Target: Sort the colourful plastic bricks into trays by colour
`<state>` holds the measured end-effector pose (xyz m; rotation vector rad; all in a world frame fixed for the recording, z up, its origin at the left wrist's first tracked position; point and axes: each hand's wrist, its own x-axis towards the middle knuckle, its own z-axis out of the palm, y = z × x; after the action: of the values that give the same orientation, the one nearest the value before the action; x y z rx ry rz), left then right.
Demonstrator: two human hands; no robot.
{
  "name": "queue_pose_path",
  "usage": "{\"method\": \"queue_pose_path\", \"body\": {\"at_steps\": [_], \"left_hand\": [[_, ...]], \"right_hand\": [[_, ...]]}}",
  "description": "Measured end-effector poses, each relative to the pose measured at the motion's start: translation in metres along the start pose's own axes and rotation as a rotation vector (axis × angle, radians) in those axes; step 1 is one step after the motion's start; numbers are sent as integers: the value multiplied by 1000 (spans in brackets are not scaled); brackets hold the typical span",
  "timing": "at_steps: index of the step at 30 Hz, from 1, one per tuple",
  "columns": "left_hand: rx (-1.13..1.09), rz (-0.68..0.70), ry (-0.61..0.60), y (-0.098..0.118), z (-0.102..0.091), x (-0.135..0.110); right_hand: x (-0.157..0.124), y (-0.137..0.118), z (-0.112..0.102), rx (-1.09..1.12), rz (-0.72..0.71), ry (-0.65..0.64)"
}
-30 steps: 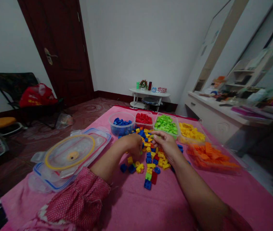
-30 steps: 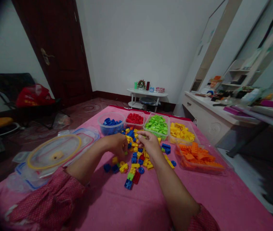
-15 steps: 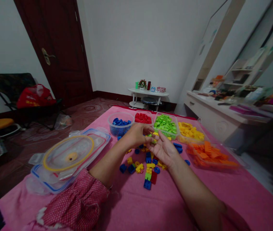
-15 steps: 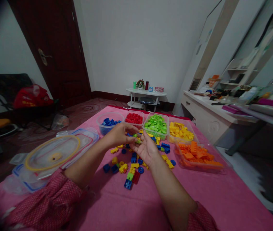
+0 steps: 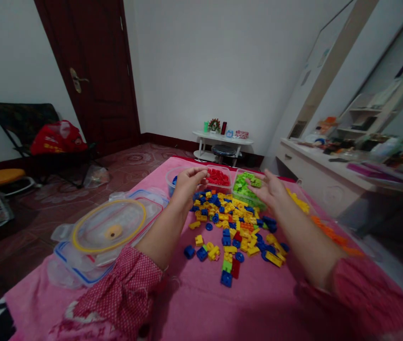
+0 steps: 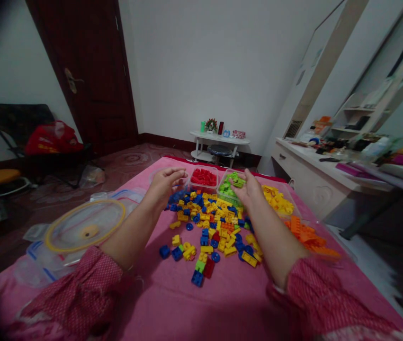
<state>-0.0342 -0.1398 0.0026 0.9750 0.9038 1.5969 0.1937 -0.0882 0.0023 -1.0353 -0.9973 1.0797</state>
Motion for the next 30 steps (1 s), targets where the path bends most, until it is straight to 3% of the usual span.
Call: {"method": "queue_pose_path", "body": {"at_steps": [3, 5, 10, 12, 14, 16, 20, 25, 28, 30], "left_hand": [[-116, -47, 60, 7, -5, 2], [-164, -49, 90, 11, -8, 3], [-220, -11, 131, 16, -14, 5], [-217, -3, 137, 17, -14, 5], [-201, 5, 135, 16, -14, 5], [-185, 2, 126, 15, -14, 5], [-162, -14, 109, 12, -11, 5], [-98, -40, 91, 7, -6, 3], [-80, -47, 89, 2, -4, 3], [-83, -51, 84, -1, -3, 3]], "right_hand": [[15, -7, 11, -305, -101, 40], [5, -3, 31, -475, -222, -41], [-53, 35, 101, -737, -457, -582], [-71, 58, 123, -1044, -741, -883], [-80, 78, 137, -1280, -877, -983], [-84, 92, 142, -1393, -925, -1010], [-85, 88, 128, -1475, -880, -952], [-83, 51, 84, -1607, -716, -792], [-101, 34, 54, -1443, -791, -688], [-126, 28, 38, -1268, -883, -739]]}}
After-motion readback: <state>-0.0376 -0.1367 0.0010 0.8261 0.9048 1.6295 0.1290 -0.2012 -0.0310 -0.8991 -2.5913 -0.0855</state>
